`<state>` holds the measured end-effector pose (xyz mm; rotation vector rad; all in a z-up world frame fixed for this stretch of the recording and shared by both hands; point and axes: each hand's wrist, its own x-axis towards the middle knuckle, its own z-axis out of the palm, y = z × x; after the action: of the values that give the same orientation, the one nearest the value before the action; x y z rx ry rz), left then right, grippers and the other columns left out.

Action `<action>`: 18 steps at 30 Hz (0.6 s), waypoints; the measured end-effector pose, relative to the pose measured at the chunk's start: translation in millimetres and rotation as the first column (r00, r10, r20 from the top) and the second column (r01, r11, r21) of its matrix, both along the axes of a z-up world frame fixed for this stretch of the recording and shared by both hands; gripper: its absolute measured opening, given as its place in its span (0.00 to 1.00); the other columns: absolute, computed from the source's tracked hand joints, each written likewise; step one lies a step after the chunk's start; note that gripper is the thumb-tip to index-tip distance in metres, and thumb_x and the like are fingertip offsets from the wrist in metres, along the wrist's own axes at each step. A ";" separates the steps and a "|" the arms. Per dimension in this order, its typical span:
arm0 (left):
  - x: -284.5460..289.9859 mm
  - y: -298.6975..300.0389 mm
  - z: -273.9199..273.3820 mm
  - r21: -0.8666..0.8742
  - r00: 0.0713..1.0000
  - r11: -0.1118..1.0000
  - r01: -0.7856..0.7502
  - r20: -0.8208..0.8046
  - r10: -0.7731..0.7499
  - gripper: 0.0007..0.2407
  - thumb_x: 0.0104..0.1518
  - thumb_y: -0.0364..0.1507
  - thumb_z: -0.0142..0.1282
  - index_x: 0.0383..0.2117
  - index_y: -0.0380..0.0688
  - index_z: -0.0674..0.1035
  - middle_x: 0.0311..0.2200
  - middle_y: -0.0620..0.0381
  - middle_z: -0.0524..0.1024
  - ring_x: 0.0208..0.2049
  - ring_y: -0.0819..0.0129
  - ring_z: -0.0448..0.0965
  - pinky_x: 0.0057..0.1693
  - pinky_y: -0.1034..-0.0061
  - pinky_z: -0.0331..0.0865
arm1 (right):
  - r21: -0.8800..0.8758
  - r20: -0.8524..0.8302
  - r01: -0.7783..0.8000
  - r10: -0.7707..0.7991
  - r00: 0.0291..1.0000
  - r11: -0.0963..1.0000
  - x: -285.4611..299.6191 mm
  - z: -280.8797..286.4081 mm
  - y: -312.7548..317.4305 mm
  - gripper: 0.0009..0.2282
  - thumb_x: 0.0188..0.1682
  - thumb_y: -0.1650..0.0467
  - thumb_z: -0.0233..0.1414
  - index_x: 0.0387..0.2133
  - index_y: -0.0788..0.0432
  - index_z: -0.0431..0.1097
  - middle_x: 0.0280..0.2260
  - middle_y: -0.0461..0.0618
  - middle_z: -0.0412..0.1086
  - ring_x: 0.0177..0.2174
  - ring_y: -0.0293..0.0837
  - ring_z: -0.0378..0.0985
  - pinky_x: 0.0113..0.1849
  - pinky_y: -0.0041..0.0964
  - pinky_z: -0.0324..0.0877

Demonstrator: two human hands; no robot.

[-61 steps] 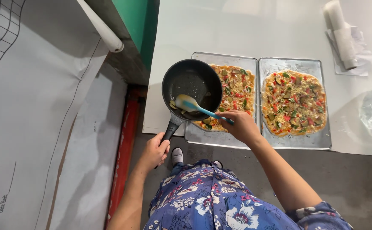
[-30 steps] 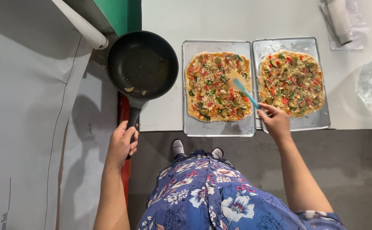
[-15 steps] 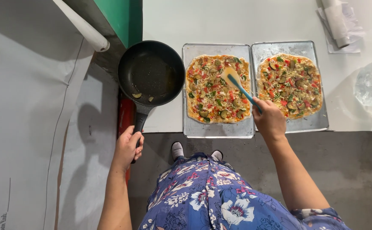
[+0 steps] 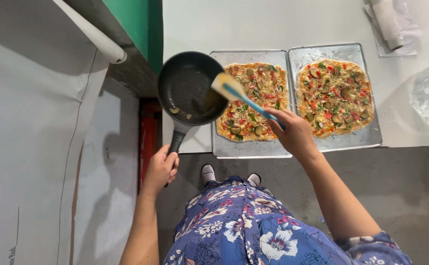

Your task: Spreading oil and garlic over pizza crusts using a spatula.

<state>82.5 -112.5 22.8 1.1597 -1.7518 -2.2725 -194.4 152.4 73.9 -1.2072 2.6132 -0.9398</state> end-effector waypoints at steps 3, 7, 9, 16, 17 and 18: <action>-2.7 7.4 -3.3 -0.022 0.999 0.999 0.050 0.013 -0.049 0.05 0.62 0.27 0.47 0.40 0.41 0.74 0.17 0.62 0.67 0.11 0.80 0.63 0.17 0.81 0.57 | 0.159 0.028 -0.106 0.103 0.994 0.982 -1.6 0.3 -18.6 0.10 0.50 0.65 0.59 0.45 0.44 0.79 0.36 0.48 0.78 0.25 0.48 0.79 0.28 0.42 0.73; -0.2 14.2 -11.6 -0.035 0.996 0.996 0.083 0.017 -0.082 0.06 0.65 0.27 0.48 0.35 0.36 0.72 0.19 0.62 0.69 0.12 0.80 0.64 0.18 0.80 0.57 | 0.112 0.013 -0.198 0.198 0.980 0.974 -1.7 -23.8 -33.5 0.11 0.49 0.66 0.58 0.46 0.44 0.79 0.36 0.48 0.78 0.28 0.49 0.80 0.30 0.43 0.74; -1.2 17.3 -6.4 -0.064 0.994 0.993 0.103 0.032 -0.101 0.05 0.64 0.27 0.47 0.36 0.39 0.74 0.18 0.63 0.69 0.12 0.80 0.64 0.18 0.80 0.58 | 0.211 0.087 -0.156 0.141 0.986 0.965 4.7 -23.9 -45.2 0.10 0.50 0.66 0.58 0.45 0.42 0.79 0.37 0.47 0.78 0.26 0.48 0.80 0.31 0.43 0.74; 5.4 16.7 -3.5 -0.013 0.995 0.996 0.088 0.049 -0.087 0.04 0.63 0.27 0.46 0.36 0.41 0.74 0.18 0.63 0.67 0.12 0.80 0.63 0.18 0.80 0.58 | 0.040 0.317 -0.212 0.189 0.929 0.977 7.4 -46.9 -46.8 0.12 0.47 0.70 0.60 0.45 0.46 0.79 0.31 0.48 0.79 0.26 0.38 0.79 0.29 0.36 0.73; 6.4 16.1 -5.8 -0.032 0.995 0.995 0.093 0.041 -0.092 0.05 0.64 0.27 0.47 0.35 0.40 0.73 0.18 0.63 0.68 0.12 0.80 0.63 0.18 0.80 0.58 | 0.080 0.441 -0.172 0.120 0.889 0.982 9.0 -46.9 -47.6 0.12 0.49 0.71 0.59 0.46 0.46 0.79 0.29 0.47 0.79 0.24 0.36 0.74 0.28 0.35 0.69; 7.3 15.7 -8.1 -0.050 0.995 0.994 0.098 0.034 -0.097 0.05 0.64 0.28 0.47 0.34 0.38 0.72 0.18 0.63 0.68 0.12 0.80 0.63 0.18 0.80 0.58 | 0.126 0.555 -0.138 0.046 0.831 0.982 10.5 -46.7 -48.3 0.12 0.50 0.71 0.59 0.47 0.47 0.79 0.26 0.47 0.79 0.23 0.35 0.69 0.26 0.33 0.64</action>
<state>89.7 -96.8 14.7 1.1310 -1.9075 -2.2583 -183.9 104.1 27.1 -0.8494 2.1024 -0.8752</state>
